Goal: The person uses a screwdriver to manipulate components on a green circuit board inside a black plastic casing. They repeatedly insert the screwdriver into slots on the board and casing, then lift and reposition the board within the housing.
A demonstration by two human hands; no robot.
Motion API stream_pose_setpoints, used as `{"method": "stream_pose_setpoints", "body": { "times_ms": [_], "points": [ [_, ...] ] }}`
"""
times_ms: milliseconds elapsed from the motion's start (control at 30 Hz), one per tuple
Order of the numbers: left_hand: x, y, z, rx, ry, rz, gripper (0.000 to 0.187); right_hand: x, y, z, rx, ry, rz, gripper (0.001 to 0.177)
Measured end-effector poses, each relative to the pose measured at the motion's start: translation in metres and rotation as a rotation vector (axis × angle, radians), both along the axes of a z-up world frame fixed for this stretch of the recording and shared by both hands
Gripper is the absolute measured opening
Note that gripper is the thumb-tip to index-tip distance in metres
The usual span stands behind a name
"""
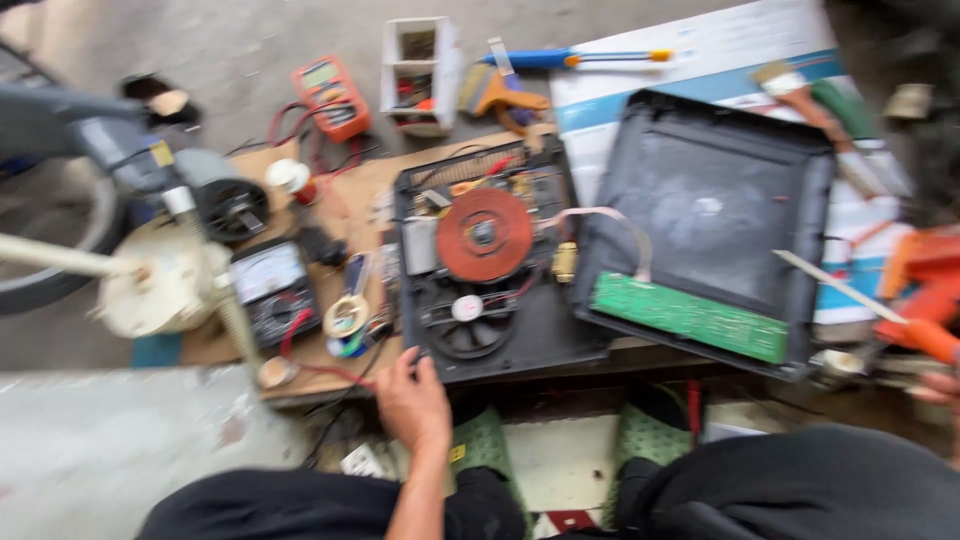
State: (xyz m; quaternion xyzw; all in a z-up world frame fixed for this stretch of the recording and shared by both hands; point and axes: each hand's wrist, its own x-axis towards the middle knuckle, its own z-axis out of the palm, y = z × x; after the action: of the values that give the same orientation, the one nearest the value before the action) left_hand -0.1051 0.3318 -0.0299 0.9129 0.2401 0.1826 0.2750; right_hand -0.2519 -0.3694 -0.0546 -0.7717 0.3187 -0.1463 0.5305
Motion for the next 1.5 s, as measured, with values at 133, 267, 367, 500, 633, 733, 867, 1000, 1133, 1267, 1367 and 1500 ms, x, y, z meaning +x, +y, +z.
{"method": "stream_pose_setpoints", "body": {
  "times_ms": [133, 267, 367, 500, 633, 733, 867, 1000, 1133, 1267, 1367, 1500],
  "points": [
    [0.003, 0.002, -0.004, 0.143, 0.020, -0.043, 0.023, 0.021, 0.181, 0.227, -0.058, -0.148, -0.192, 0.020],
    [0.001, 0.002, -0.016, 0.178, -0.027, -0.044, 0.016, 0.028, 0.209, 0.257, 0.024, -0.267, -0.412, 0.022],
    [0.001, 0.003, -0.020, 0.210, -0.062, -0.055, 0.011, 0.030, 0.212, 0.268, -0.022, -0.180, -0.394, 0.019],
    [0.001, 0.006, -0.024, 0.207, -0.026, -0.042, 0.011, 0.031, 0.214, 0.279, 0.044, -0.126, -0.415, 0.023],
    [0.000, -0.008, 0.004, 0.111, -0.018, 0.065, 0.010, 0.026, 0.208, 0.276, 0.094, -0.134, -0.416, 0.025],
    [0.004, -0.054, 0.077, 0.024, -0.092, 0.077, 0.007, 0.018, 0.202, 0.274, 0.150, -0.127, -0.426, 0.025],
    [-0.002, -0.121, 0.126, -0.132, 0.030, -0.042, 0.013, 0.015, 0.209, 0.276, 0.173, -0.157, -0.447, 0.023],
    [-0.007, -0.199, 0.165, -0.751, 0.390, -0.141, 0.024, 0.021, 0.237, 0.299, 0.257, -0.046, -0.499, 0.023],
    [-0.015, -0.257, 0.176, -1.388, 0.657, -0.079, 0.036, 0.013, 0.253, 0.297, 0.324, -0.047, -0.493, 0.021],
    [-0.015, -0.271, 0.184, -1.623, 0.756, -0.022, 0.038, 0.002, 0.261, 0.287, 0.210, -0.010, -0.446, 0.016],
    [-0.011, -0.273, 0.189, -1.760, 0.777, 0.083, 0.042, -0.006, 0.265, 0.282, 0.192, -0.038, -0.448, 0.015],
    [-0.009, -0.274, 0.182, -1.896, 0.742, 0.205, 0.034, -0.006, 0.270, 0.285, 0.179, -0.028, -0.450, 0.013]
  ]
}}
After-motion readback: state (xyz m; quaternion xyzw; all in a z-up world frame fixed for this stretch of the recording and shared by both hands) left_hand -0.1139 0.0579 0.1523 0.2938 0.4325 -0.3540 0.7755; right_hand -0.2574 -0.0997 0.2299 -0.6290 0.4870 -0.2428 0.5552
